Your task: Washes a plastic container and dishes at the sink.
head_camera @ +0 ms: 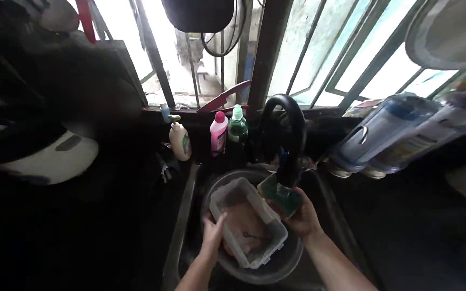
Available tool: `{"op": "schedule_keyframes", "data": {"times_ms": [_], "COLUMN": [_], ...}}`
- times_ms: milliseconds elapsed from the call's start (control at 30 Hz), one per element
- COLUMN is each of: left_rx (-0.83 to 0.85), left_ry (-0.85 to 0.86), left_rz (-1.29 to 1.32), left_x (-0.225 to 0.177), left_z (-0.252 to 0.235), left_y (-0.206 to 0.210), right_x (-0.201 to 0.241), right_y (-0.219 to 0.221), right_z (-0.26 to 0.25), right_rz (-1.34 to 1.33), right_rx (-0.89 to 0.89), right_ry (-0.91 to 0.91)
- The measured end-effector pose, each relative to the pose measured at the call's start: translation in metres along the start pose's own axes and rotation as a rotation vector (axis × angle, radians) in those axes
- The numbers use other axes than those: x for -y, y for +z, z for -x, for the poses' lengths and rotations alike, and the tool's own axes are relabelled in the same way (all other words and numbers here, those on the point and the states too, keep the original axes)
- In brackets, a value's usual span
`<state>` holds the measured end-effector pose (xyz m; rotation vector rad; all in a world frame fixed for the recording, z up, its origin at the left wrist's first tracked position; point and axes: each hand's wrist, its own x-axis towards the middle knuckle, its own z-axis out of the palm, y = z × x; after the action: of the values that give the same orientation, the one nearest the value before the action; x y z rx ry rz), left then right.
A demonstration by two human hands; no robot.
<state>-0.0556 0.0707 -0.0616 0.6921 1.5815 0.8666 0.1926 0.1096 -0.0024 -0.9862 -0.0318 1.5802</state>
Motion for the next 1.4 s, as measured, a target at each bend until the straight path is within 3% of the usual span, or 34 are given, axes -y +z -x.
{"op": "schedule_keyframes", "data": {"times_ms": [100, 167, 233, 333, 433, 533, 667, 733, 833, 933, 1033, 1100, 1200, 1300, 1400], "left_rx": [0.132, 0.121, 0.14, 0.091, 0.035, 0.006, 0.027, 0.026, -0.034, -0.054, -0.069, 0.0, 0.063, 0.016, -0.043], "left_ry": [-0.243, -0.306, -0.29, -0.244, -0.104, 0.003, -0.001, 0.022, 0.108, 0.139, 0.178, 0.232, 0.325, 0.398, 0.439], "left_rz": [0.163, 0.317, 0.373, 0.329, 0.236, 0.189, 0.186, 0.193, 0.229, 0.201, 0.184, 0.132, 0.005, -0.114, -0.2], "left_x": [0.038, 0.06, 0.074, 0.074, 0.06, 0.038, 0.036, 0.037, 0.019, 0.002, 0.005, 0.005, -0.003, -0.015, -0.019], "left_z": [0.006, 0.001, -0.007, -0.013, -0.002, 0.007, 0.014, 0.02, 0.017, 0.005, -0.007, -0.012, -0.012, -0.019, -0.022], "left_y": [0.013, 0.023, 0.027, 0.029, 0.027, 0.022, 0.021, 0.021, 0.011, 0.0, -0.002, -0.002, -0.003, -0.01, -0.013], "right_x": [-0.003, -0.005, -0.008, -0.017, -0.039, -0.089, -0.133, -0.133, -0.107, -0.101, -0.111, -0.123, -0.129, -0.137, -0.128], "right_y": [0.001, -0.001, 0.002, 0.004, -0.004, -0.031, 0.015, 0.029, 0.026, 0.012, 0.016, 0.019, 0.031, 0.006, -0.026], "right_z": [-0.016, -0.025, -0.034, -0.05, -0.061, -0.075, -0.045, -0.061, -0.082, -0.073, -0.039, -0.03, -0.007, -0.019, -0.038], "right_rz": [0.108, 0.226, 0.493, 1.198, 1.523, 1.639, 1.569, 1.663, 1.921, 1.981, 1.81, 1.505, 1.155, 1.359, 1.727], "right_rx": [0.003, 0.002, 0.017, 0.153, 0.344, 0.529, 0.742, 0.682, 0.448, 0.445, 0.563, 0.625, 0.665, 0.866, 0.8], "right_ry": [0.039, 0.046, 0.013, -0.073, -0.118, -0.257, -0.17, -0.225, -0.282, -0.191, 0.089, 0.22, 0.225, 0.09, -0.012]}}
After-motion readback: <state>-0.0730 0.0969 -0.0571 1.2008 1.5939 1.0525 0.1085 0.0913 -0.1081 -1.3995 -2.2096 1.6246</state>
